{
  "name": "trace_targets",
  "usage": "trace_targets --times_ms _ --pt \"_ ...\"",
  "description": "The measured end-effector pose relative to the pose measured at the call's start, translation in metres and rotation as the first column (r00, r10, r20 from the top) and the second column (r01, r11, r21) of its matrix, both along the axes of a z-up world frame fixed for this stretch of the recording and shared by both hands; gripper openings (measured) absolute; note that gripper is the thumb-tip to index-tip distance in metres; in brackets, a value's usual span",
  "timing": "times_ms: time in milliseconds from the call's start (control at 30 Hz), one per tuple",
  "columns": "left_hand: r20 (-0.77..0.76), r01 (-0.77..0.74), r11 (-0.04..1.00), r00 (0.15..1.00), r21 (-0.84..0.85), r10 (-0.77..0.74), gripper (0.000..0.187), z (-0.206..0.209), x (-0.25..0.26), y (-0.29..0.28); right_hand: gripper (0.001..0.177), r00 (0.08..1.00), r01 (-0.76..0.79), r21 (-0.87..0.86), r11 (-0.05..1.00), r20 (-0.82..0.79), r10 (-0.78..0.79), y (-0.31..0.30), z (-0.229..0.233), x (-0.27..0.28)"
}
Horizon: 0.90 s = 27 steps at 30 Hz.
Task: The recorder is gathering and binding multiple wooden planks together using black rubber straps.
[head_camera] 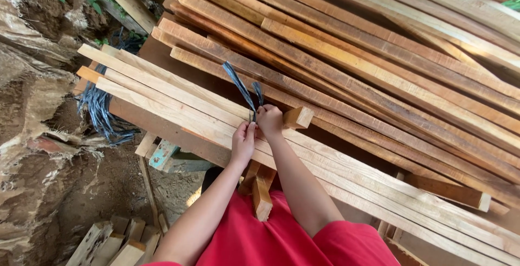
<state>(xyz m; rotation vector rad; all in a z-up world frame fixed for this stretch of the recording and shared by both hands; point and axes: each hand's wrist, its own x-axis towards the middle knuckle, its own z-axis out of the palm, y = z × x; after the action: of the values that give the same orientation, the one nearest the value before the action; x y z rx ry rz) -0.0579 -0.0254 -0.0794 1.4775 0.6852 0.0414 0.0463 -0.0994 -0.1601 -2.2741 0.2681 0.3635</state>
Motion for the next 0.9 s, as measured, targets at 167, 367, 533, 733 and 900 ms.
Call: trace_targets --times_ms 167,367,533,733,900 --pt "-0.012 -0.088 0.996 0.996 0.008 0.088 0.025 0.018 0.009 0.013 0.013 0.995 0.094 0.286 0.954 -0.009 -0.096 -0.01 -0.006 -0.008" --pt "-0.035 -0.017 0.993 0.999 0.12 0.022 0.02 0.002 0.062 0.032 0.018 0.983 0.183 0.488 0.854 -0.077 -0.166 -0.01 0.016 -0.002" --pt "-0.148 0.102 0.969 0.987 0.227 -0.069 0.019 -0.019 0.102 0.038 0.01 0.98 0.193 0.526 0.829 -0.062 -0.189 -0.009 0.03 -0.001" --pt "-0.209 0.199 0.938 0.968 0.283 -0.142 0.018 -0.015 0.121 0.027 0.027 0.979 -0.107 0.211 0.972 -0.146 0.14 -0.024 0.015 -0.006" --pt "-0.262 0.547 0.757 0.837 0.357 -0.481 0.027 0.011 0.121 0.023 0.015 0.976 -0.211 0.271 0.939 0.104 0.189 -0.029 0.003 -0.011"
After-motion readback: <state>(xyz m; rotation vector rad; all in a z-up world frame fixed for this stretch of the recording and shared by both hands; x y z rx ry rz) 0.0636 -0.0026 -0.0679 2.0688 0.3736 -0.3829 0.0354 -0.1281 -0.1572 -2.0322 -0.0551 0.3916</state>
